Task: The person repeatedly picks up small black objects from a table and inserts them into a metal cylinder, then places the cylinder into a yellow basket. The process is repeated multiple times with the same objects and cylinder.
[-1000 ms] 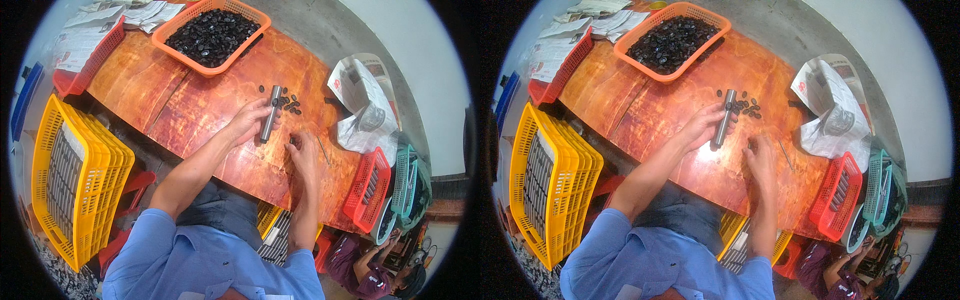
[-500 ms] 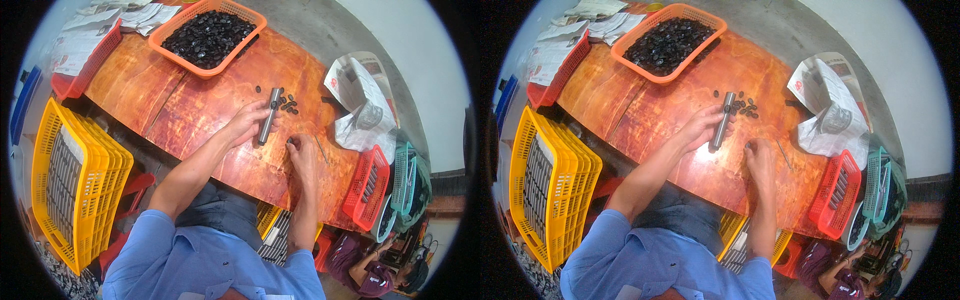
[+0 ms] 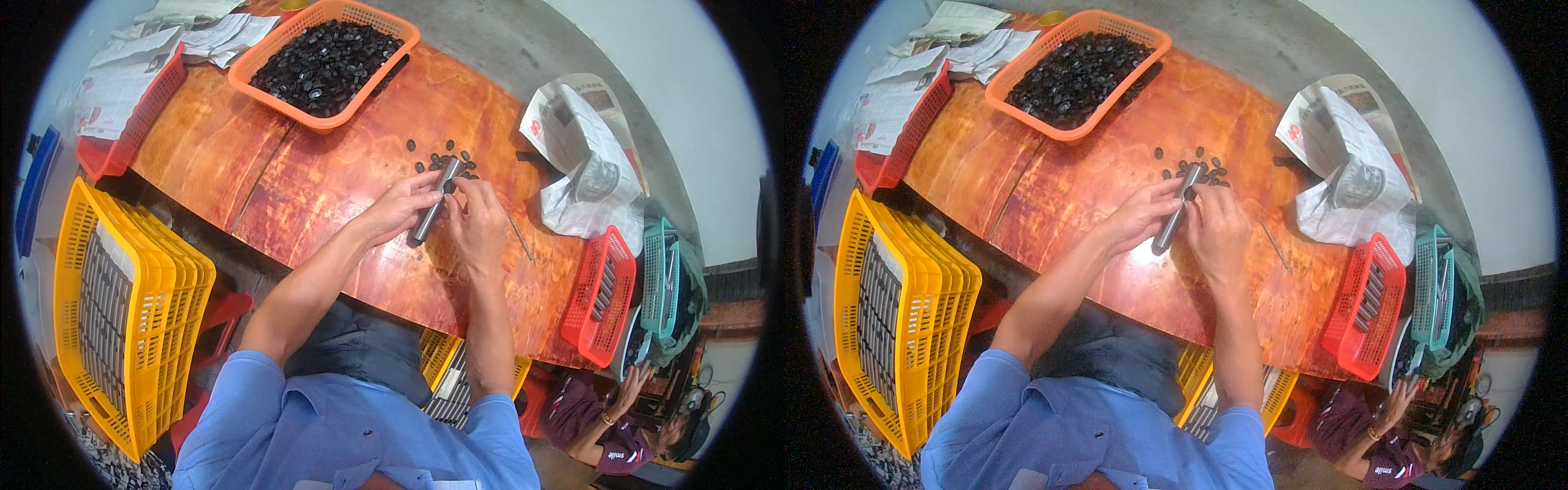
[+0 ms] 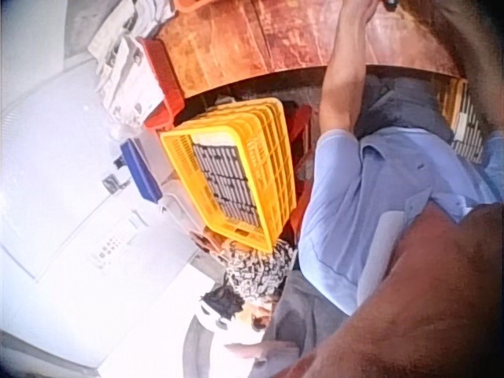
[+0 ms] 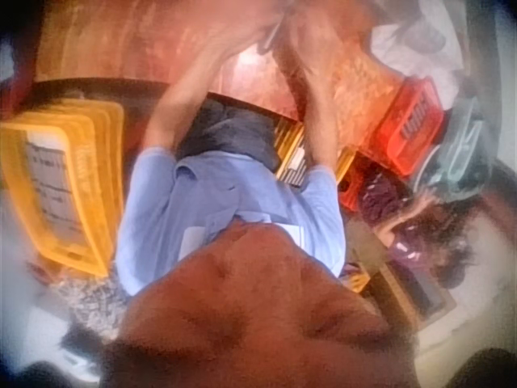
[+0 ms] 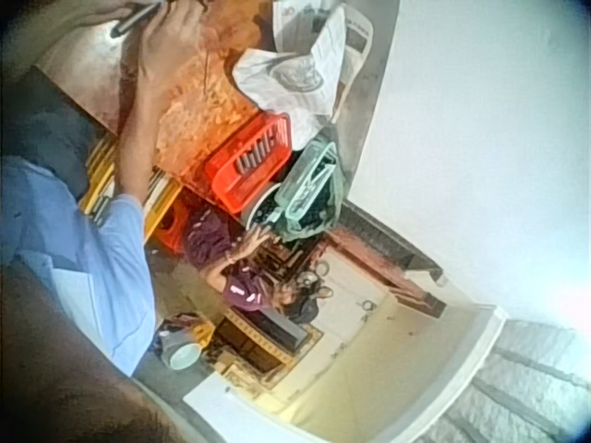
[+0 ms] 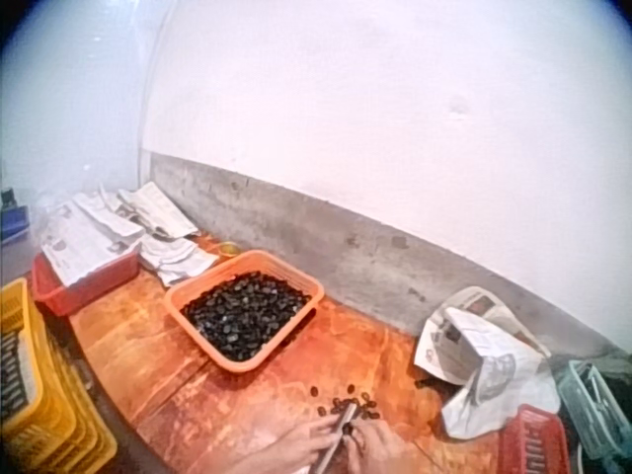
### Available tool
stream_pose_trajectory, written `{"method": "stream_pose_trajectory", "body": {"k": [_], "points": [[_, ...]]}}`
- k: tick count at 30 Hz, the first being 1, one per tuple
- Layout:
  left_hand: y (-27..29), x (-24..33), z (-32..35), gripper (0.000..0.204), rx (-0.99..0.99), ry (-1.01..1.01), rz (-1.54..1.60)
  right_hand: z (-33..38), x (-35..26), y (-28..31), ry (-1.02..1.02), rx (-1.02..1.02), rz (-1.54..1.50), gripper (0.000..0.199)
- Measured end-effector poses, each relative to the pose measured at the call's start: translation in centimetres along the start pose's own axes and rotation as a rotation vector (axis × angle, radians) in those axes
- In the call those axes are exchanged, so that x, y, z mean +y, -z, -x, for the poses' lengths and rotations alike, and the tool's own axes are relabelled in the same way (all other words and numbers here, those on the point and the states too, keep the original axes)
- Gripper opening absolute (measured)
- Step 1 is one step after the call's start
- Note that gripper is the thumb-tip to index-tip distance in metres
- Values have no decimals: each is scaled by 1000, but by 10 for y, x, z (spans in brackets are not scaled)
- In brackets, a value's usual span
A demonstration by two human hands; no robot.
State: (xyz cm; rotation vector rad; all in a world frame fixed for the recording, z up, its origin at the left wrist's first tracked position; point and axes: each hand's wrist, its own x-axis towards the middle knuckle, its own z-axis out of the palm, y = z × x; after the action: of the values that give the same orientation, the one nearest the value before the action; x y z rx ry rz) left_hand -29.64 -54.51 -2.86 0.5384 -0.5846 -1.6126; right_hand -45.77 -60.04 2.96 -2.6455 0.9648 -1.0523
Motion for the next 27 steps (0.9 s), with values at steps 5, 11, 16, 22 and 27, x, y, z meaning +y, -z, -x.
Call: {"method": "stream_pose_trajectory", "body": {"k": [5, 11, 16, 22, 27], "points": [[3, -2, -1, 54, -4, -2, -15, 2, -2, -1, 81, 44, 64, 26], [5, -6, -3, 45, 15, 9, -61, 9, 0, -9, 135, 97, 183, 29], [3, -4, -3, 32, 102, 7, -33, 18, -11, -11, 111, 31, 181, 34], [2, 1, 2, 31, 85, 100, -71, 18, -7, -14, -215, 114, -376, 39], [-7, 5, 5, 33, 115, 167, -94, 4, -8, -13, -558, 33, -809, 36]]}}
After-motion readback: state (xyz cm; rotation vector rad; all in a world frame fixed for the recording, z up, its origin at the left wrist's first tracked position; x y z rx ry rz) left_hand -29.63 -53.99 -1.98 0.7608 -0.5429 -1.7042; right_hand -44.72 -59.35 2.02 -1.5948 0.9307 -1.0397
